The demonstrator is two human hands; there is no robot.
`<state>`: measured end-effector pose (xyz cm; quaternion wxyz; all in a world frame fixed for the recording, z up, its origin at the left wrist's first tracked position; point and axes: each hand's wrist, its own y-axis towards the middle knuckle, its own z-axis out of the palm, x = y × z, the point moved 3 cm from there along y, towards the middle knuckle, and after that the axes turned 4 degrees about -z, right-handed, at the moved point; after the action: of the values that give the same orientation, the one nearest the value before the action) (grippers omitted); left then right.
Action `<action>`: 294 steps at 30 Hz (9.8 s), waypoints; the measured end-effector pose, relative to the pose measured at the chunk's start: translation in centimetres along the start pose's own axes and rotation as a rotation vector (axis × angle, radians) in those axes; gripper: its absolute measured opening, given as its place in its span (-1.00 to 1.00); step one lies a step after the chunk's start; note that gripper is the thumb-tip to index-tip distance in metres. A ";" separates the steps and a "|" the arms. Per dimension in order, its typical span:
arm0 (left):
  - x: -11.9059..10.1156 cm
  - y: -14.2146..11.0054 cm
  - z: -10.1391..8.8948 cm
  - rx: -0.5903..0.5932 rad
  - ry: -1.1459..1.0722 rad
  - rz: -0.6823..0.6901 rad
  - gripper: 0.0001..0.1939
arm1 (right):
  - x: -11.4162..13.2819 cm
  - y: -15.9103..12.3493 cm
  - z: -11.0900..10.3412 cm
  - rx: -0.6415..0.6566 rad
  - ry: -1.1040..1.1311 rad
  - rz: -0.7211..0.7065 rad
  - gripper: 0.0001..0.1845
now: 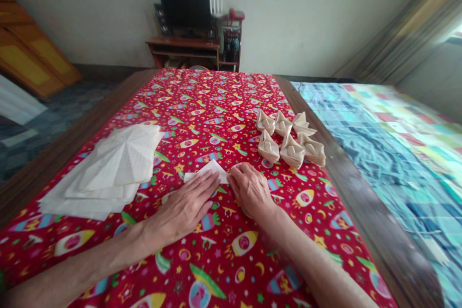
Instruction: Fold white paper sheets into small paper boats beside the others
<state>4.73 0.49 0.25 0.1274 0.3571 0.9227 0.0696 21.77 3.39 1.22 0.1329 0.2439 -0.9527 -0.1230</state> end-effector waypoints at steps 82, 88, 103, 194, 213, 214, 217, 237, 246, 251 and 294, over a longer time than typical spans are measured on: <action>3.2 3.1 -1.2 -0.342 -0.653 -0.458 -0.48 | 4.8 2.2 -0.6 -0.270 -0.097 -0.150 -0.79; 3.1 3.2 -2.4 -0.405 -0.502 -0.356 -0.47 | 3.5 2.5 -1.1 -0.304 -0.149 -0.044 -0.77; 4.6 2.8 -1.3 -0.286 -0.413 -0.281 -0.74 | 2.2 1.8 0.1 -0.168 0.155 0.101 -0.76; 4.4 -0.7 -0.9 -0.155 -0.138 -0.234 -0.85 | 1.7 0.4 0.8 -0.064 0.343 -0.136 -0.81; 5.4 -0.6 -1.1 -0.089 -0.155 -0.370 -0.88 | 2.4 0.9 0.9 -0.056 0.101 -0.096 -0.80; 5.3 -0.6 -1.2 -0.087 -0.138 -0.378 -0.87 | 2.4 0.9 0.8 -0.053 0.100 -0.093 -0.79; 4.9 -0.5 -1.5 -0.086 -0.062 -0.399 -0.85 | 2.3 1.1 0.7 -0.042 0.096 -0.077 -0.78; 3.4 0.0 -1.9 -0.213 0.066 -0.135 -0.72 | 2.3 1.2 0.9 -0.055 -0.044 -0.098 -0.78; 1.9 -1.5 -1.5 -0.074 0.099 0.043 -0.58 | 2.3 1.1 1.0 -0.070 -0.053 -0.075 -0.76; 1.9 -1.8 -1.3 -0.040 0.067 0.007 -0.55 | 2.4 1.0 1.2 -0.095 -0.076 -0.087 -0.76; 4.2 -1.4 -2.6 -0.192 -0.022 -0.278 -0.75 | 4.0 -1.6 0.2 -0.041 0.098 -0.248 -0.71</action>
<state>0.09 2.16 1.64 0.1792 0.2131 0.9509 0.1351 19.03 0.07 1.33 0.1683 0.3629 -0.9048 -0.1460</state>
